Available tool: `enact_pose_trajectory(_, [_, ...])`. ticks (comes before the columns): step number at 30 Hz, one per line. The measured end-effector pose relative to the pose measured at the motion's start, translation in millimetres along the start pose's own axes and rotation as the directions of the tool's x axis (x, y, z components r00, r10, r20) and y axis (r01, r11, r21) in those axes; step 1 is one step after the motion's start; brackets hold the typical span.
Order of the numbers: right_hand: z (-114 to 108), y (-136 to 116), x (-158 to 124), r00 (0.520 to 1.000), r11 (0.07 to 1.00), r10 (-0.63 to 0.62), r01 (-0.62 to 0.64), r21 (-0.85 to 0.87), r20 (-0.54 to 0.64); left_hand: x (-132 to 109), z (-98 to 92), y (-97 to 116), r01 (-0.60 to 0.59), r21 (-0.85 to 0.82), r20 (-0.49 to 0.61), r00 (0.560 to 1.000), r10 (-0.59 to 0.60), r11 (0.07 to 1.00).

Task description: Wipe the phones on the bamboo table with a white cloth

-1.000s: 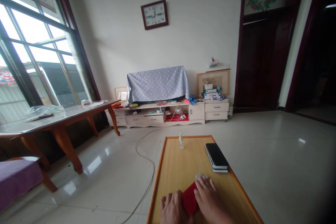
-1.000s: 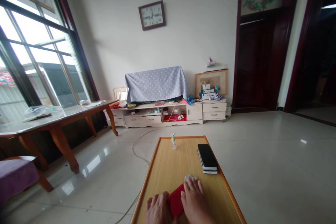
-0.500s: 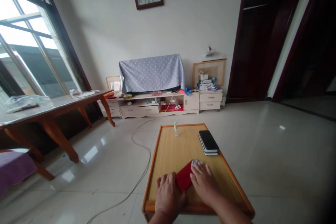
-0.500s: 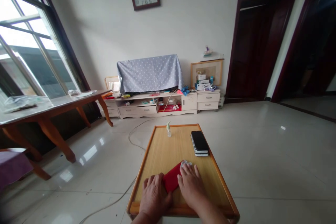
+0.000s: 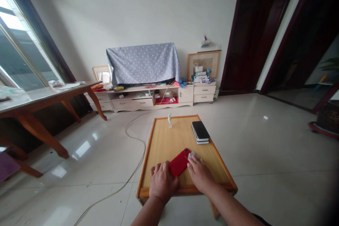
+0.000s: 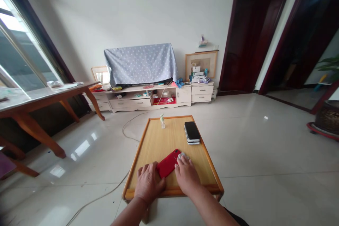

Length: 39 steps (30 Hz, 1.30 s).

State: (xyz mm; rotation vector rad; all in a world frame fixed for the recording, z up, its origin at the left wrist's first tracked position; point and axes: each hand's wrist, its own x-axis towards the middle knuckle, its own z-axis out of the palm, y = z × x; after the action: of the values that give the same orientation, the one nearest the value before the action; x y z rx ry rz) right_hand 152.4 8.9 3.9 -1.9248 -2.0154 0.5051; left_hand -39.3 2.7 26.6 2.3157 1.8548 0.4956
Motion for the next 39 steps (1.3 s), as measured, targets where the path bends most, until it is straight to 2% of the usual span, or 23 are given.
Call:
enact_pose_trajectory(4, [18, -25, -26, 0.99, 0.99, -0.14, 0.139, 0.038, 0.026, 1, 4.0, -5, 0.009, -0.006, 0.018, 1.0, -0.008, 1.0])
enact_pose_trajectory(7, [20, -35, -35, 0.97, 0.967, -0.243, 0.241, 0.082, 0.02, 1, 5.3, -6, 0.007, -0.019, 0.036, 0.999, -0.006, 1.0])
enact_pose_trajectory(13, [2, -26, -14, 0.989, 0.989, -0.149, 0.149, 0.015, 0.011, -1, 5.6, -3, 0.024, -0.012, -0.028, 0.999, -0.024, 1.0])
enact_pose_trajectory(19, [12, -50, -26, 0.95, 0.95, -0.312, 0.311, 0.04, 0.01, 1, 8.0, -13, -0.006, -0.001, 0.081, 0.997, 0.006, 1.0])
enact_pose_trajectory(23, [19, -67, -21, 0.942, 0.941, -0.335, 0.334, 0.063, 0.011, 1, 8.4, -16, -0.024, -0.012, 0.066, 0.998, 0.025, 1.0])
enact_pose_trajectory(26, [21, -68, -6, 0.941, 0.939, -0.339, 0.337, 0.07, 0.013, 0, 7.0, -13, 0.006, -0.027, 0.058, 0.998, -0.004, 1.0])
enact_pose_trajectory(29, [19, -57, 14, 0.958, 0.958, -0.286, 0.286, 0.036, 0.021, -1, 4.8, -6, 0.038, -0.041, 0.014, 0.999, -0.038, 0.998])
enact_pose_trajectory(33, [18, -45, 29, 0.989, 0.988, -0.147, 0.146, -0.047, -0.029, -2, 1.5, -2, 0.066, -0.056, -0.04, 0.997, -0.068, 0.996])
enact_pose_trajectory(35, [24, -48, 26, 0.984, 0.984, -0.176, 0.175, -0.043, -0.023, -2, 0.2, -3, 0.056, -0.066, -0.019, 0.998, -0.058, 0.996])
enact_pose_trajectory(39, [35, -56, 15, 0.941, 0.943, -0.332, 0.329, 0.048, 0.07, -1, -1.2, -5, 0.057, -0.083, 0.043, 0.998, -0.054, 0.995])
